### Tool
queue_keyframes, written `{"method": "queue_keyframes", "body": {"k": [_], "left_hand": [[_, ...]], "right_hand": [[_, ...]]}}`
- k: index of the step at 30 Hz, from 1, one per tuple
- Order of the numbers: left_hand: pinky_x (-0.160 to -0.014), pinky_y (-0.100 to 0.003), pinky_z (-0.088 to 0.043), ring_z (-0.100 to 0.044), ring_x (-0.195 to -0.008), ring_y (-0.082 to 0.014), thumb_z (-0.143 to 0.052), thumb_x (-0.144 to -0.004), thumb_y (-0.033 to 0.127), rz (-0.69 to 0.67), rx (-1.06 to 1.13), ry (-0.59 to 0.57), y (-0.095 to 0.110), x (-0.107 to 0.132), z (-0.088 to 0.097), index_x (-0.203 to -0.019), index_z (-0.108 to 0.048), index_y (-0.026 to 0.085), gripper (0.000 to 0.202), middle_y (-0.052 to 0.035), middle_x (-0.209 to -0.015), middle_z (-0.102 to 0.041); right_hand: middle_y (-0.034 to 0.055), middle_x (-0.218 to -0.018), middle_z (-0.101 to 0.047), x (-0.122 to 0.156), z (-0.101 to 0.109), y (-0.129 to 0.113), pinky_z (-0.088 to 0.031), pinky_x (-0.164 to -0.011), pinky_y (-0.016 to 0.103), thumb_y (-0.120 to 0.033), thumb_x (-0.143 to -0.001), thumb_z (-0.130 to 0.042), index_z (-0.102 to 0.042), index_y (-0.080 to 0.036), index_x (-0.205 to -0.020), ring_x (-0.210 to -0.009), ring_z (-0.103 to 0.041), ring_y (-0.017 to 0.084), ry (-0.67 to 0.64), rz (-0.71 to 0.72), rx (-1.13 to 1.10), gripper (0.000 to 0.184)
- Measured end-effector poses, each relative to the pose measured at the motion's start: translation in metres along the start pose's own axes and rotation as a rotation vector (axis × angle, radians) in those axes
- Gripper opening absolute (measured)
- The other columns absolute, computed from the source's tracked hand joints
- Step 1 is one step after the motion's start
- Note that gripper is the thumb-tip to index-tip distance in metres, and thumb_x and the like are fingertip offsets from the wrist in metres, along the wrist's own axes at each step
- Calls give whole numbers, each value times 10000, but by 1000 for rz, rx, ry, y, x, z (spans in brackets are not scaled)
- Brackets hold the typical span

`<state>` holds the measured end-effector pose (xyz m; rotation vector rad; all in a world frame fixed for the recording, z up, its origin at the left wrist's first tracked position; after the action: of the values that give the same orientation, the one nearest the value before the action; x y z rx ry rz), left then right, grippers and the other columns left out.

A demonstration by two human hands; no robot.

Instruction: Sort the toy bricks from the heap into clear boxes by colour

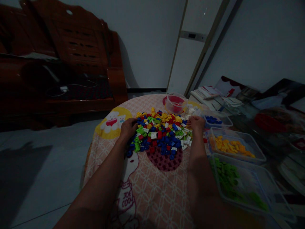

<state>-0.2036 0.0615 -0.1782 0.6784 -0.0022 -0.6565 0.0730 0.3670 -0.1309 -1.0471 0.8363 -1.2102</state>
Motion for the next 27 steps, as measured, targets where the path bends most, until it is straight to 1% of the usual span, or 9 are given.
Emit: {"method": "queue_keyframes", "body": {"k": [2,5,7,9,12,16,20,23,27], "left_hand": [[-1158,-443,-564,-744,-1284,-330,-598,-916,200,-10,-1,2,0,0,0,-1277,-840,183,435,-137,-1341,-819],[-1150,-450,-575,-746,-1270,-330,-598,-901,214,-29,6,14,-1,-1,-1,-1279,-844,201,451,-122,-1317,-829],[-1146,-444,-578,-745,-1263,-325,-602,-896,230,-33,4,22,-2,-1,-1,-1273,-848,217,450,-109,-1298,-836],[-1143,-437,-579,-745,-1262,-322,-603,-896,234,-27,-4,21,-4,-1,-1,-1273,-848,218,449,-107,-1299,-835],[-1153,-439,-574,-742,-1280,-325,-594,-912,224,-21,-11,11,-4,-1,-2,-1296,-839,198,457,-123,-1333,-823],[-1179,-444,-554,-735,-1310,-330,-586,-937,217,-11,-23,-7,-3,-1,-4,-1333,-821,158,465,-151,-1373,-806],[-1177,-454,-554,-733,-1315,-332,-589,-937,201,-7,-23,-1,-3,-2,-5,-1316,-828,167,450,-150,-1371,-807],[-1170,-449,-557,-738,-1301,-338,-597,-938,207,-13,-12,-3,-3,-2,-5,-1308,-831,159,441,-159,-1372,-805],[-1171,-444,-556,-740,-1299,-334,-602,-941,202,-15,-1,7,-5,-2,-6,-1313,-831,167,439,-150,-1368,-808]], "right_hand": [[86,-817,-801,-4,1,2,-693,-713,333,-204,-871,-680,-760,-81,-1242,-784,-812,246,40,-2,-191,399],[165,-1238,-821,-10,1,-1,-683,-932,338,-183,-869,-649,-585,-91,-1549,-1152,-814,227,23,70,-359,689],[200,-1522,-711,-13,-2,-3,-646,-1042,361,-185,-867,-633,-451,-134,-1682,-1366,-730,217,-51,115,-389,837],[219,-1637,-627,-15,-3,-3,-624,-1087,375,-197,-863,-626,-424,-141,-1708,-1447,-680,223,-98,128,-378,871],[220,-1591,-668,-18,0,0,-627,-1073,366,-218,-849,-634,-563,-119,-1609,-1389,-717,238,-69,137,-322,770],[142,-1301,-824,-25,5,5,-678,-899,344,-250,-792,-680,-770,-151,-1304,-1102,-812,235,5,160,-255,530],[62,-1056,-853,-33,10,9,-680,-863,360,-245,-750,-670,-812,-182,-1100,-984,-812,227,90,196,-241,383],[89,-1075,-855,-33,17,7,-662,-981,440,-243,-772,-617,-820,-166,-1140,-1058,-806,269,160,245,-134,428],[187,-1408,-782,-25,31,0,-577,-1155,449,-193,-814,-526,-733,-100,-1421,-1313,-746,307,300,275,54,648]]}}
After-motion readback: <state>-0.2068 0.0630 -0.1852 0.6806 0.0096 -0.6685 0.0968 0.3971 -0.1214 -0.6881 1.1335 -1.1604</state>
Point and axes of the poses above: each hand's wrist, its own x-axis away from the middle knuckle, its own z-axis out of the back of the hand, y = z × x, the point moved 7 cm from there along -x, towards the middle knuckle
